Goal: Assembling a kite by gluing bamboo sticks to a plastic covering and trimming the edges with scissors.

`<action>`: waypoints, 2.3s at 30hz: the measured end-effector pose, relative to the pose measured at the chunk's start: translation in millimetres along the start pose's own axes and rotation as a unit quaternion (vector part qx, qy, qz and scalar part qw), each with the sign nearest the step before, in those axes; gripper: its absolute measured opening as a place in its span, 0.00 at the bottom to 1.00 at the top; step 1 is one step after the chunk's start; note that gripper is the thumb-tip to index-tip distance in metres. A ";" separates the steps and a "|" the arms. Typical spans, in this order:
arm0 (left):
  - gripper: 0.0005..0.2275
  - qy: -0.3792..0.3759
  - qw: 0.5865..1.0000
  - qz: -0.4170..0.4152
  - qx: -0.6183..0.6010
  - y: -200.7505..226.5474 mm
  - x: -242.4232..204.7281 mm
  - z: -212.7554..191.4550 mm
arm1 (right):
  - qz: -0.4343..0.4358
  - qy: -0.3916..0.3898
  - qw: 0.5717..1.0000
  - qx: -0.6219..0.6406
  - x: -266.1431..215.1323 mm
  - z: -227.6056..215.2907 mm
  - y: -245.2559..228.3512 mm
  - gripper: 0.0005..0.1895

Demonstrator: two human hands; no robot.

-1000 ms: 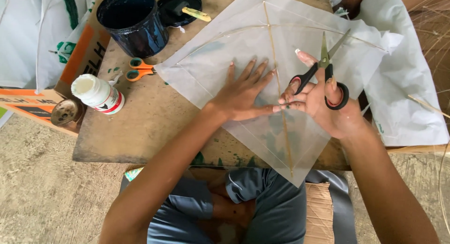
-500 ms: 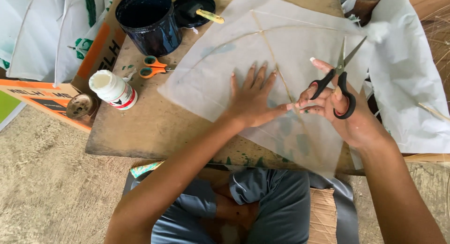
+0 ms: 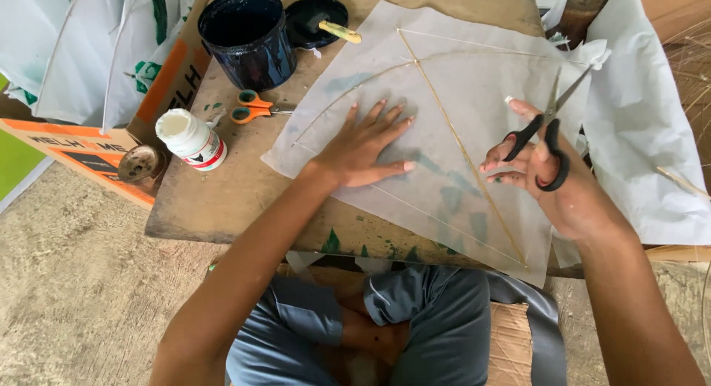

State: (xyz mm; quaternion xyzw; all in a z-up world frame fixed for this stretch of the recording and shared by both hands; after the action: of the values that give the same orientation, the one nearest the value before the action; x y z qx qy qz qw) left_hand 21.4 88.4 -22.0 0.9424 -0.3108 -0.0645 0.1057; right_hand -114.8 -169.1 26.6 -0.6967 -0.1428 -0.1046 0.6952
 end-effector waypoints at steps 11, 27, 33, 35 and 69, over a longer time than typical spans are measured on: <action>0.40 -0.041 0.987 -0.153 -0.019 54.2 -22.5 -4.0 | 0.039 -0.017 0.998 -0.044 0.6 23.6 -13.6 0.55; 0.42 -0.013 0.994 -0.104 -0.022 13.1 -15.5 -13.7 | 0.168 -0.025 0.975 -0.145 8.3 67.0 -15.3 0.48; 0.35 0.012 0.996 -0.068 0.054 -3.6 -25.4 -12.1 | 0.015 -0.075 0.997 -0.024 -5.5 69.4 19.8 0.48; 0.35 0.002 0.995 -0.082 0.057 1.7 -27.8 -13.9 | 0.012 -0.075 0.997 -0.029 -5.7 72.8 15.4 0.47; 0.32 -0.013 0.989 -0.148 -0.018 29.5 -96.2 1.0 | -0.010 -0.041 0.999 -0.013 -0.4 59.6 14.4 0.45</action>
State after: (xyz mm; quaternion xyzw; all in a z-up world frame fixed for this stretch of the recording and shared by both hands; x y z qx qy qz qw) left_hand -72.4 122.7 -10.6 0.9751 -0.1676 -0.0976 0.1077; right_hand -113.4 -109.5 12.3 -0.7079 -0.1770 -0.0847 0.6786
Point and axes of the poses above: each hand's wrist, its own x-axis towards the middle knuckle, its own z-axis out of the palm, y = z × x, the point moved 2 cm from there along x, towards the middle knuckle, and after that the axes turned 15 degrees about -z, right-handed, at the moved point
